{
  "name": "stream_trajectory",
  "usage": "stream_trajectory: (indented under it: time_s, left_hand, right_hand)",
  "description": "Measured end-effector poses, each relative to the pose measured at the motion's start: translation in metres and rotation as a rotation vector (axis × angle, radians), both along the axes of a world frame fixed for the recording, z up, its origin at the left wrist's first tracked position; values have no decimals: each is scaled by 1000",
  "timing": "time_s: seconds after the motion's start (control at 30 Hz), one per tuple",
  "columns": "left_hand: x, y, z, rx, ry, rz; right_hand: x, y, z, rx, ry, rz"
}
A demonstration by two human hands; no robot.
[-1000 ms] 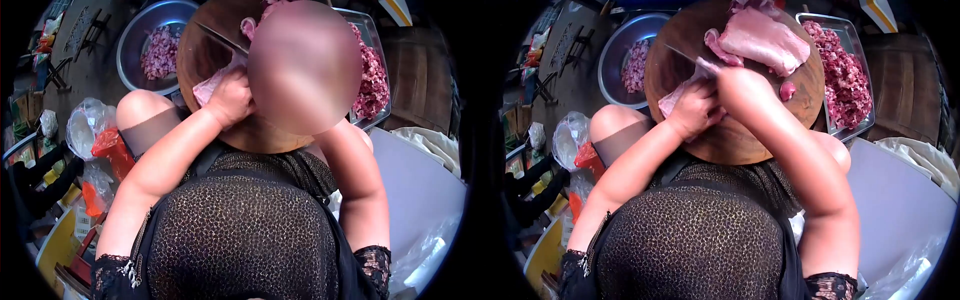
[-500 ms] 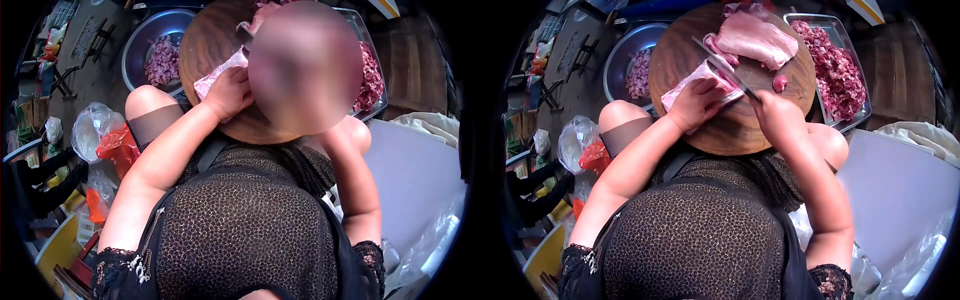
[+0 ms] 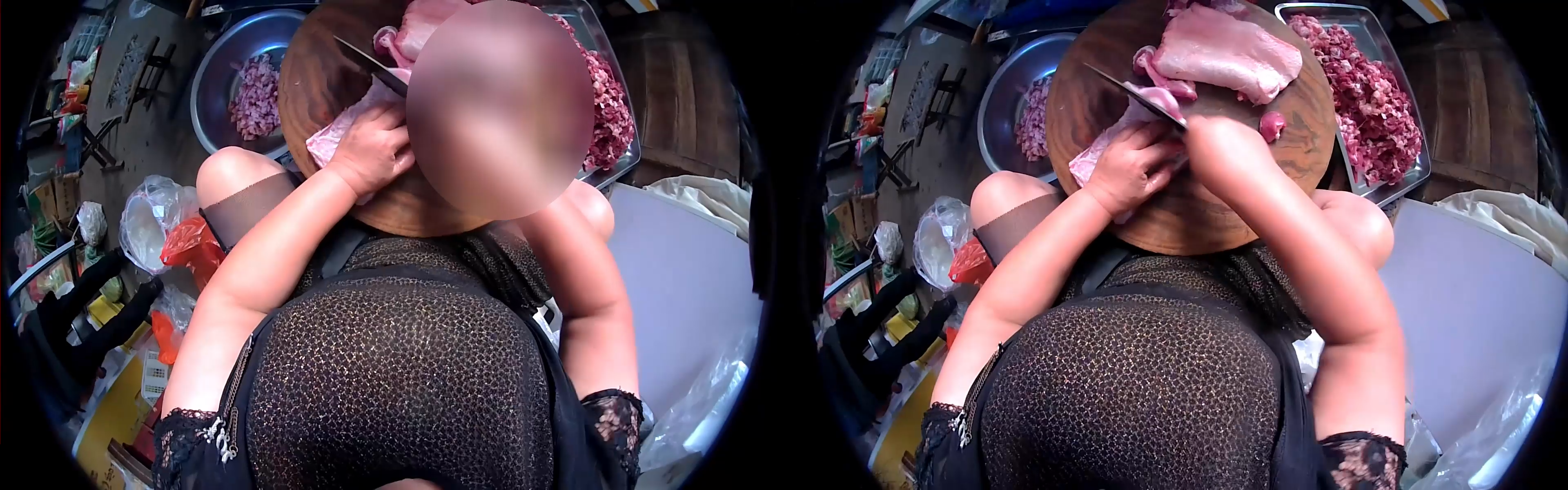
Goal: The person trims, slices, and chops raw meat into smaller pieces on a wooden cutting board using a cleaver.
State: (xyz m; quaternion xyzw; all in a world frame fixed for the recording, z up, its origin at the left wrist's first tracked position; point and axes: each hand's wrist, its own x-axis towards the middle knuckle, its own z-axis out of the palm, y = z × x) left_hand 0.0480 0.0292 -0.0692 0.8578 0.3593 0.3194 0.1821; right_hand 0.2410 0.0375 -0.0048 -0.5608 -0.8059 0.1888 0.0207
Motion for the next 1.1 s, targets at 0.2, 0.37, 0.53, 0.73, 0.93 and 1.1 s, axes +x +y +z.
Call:
stream_trajectory:
  time_s: [0.2,0.37,0.53,0.73,0.93,1.1]
  left_hand:
    - [-5,-4,3,9,73,-59]
    - [-7,-12,5,2,220,42]
    - [-9,-21,31,254,455,50]
    - [-21,-9,-4,-54,177,43]
    - [-17,-10,13,40,145,60]
    - [-16,-7,6,-21,113,110]
  right_hand:
    - [-33,46,2,-127,-154,157]
    - [49,-23,27,-120,-96,-37]
    - [75,-83,18,-7,-91,-301]
    - [36,-118,30,122,40,-184]
    - [24,-107,27,134,-151,-91]
    - [12,-91,40,-31,-243,-74]
